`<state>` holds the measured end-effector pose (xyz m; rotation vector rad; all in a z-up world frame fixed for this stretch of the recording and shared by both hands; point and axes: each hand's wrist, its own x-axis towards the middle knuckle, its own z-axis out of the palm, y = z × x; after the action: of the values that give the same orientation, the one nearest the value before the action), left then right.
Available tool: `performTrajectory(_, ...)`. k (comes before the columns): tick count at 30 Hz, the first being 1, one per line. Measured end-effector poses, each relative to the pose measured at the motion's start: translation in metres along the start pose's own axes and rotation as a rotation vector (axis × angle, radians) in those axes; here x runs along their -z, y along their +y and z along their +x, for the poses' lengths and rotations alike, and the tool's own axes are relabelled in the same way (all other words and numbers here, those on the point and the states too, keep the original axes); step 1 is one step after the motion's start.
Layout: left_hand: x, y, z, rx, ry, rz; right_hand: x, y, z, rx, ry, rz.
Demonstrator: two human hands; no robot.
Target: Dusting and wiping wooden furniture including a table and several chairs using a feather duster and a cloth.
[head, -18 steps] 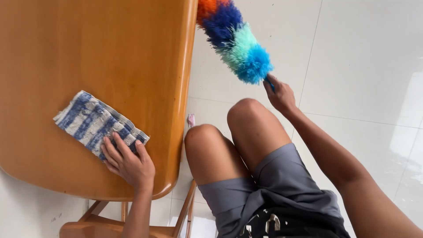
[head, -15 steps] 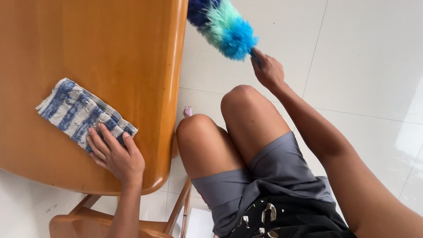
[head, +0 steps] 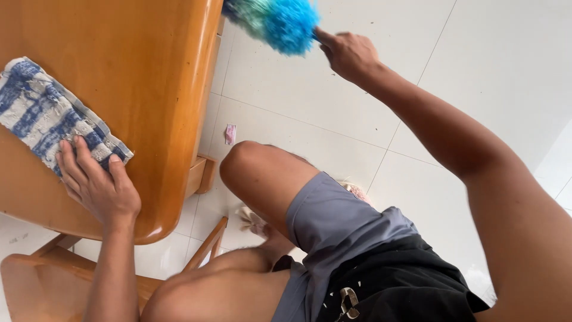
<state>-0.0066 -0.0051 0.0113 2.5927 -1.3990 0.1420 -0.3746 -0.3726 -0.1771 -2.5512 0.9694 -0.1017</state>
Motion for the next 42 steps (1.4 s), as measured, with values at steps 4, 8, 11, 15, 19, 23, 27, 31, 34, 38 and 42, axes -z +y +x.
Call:
performTrajectory(4,0.009,-0.003,0.013,0.01,-0.029,-0.009,0.06,0.03,-0.086,-0.062,-0.025,0.061)
performTrajectory(8,0.004,-0.008,0.016,0.027,0.063,0.051,0.083,0.03,-0.097,-0.097,0.105,0.187)
performTrajectory(11,0.007,0.006,0.023,0.117,0.026,-0.047,0.06,0.031,-0.066,-0.103,0.166,0.262)
performTrajectory(15,0.013,0.016,0.027,0.153,-0.077,-0.063,-0.009,0.015,-0.025,-0.146,0.132,0.386)
performTrajectory(19,0.009,0.011,0.022,0.121,-0.065,-0.066,-0.043,-0.014,-0.025,-0.191,0.143,0.466)
performTrajectory(23,0.01,0.023,0.019,-0.108,0.231,0.109,-0.042,-0.039,-0.029,-0.285,0.036,0.665)
performTrajectory(27,-0.003,0.088,0.003,-0.686,0.202,-0.191,-0.029,-0.056,-0.032,-0.344,-0.066,0.799)
performTrajectory(31,-0.08,0.176,0.029,-0.374,-0.33,-0.589,-0.03,-0.049,-0.032,-0.296,0.025,0.763)
performTrajectory(34,-0.162,0.167,0.064,0.193,-0.667,-0.816,-0.021,-0.049,-0.042,-0.339,0.016,0.823)
performTrajectory(38,-0.219,0.152,0.099,0.593,-0.232,-1.134,-0.014,-0.043,-0.041,-0.31,0.113,0.775)
performTrajectory(42,-0.234,0.133,0.111,1.011,0.019,-1.057,-0.01,-0.026,-0.03,-0.274,0.213,0.66)
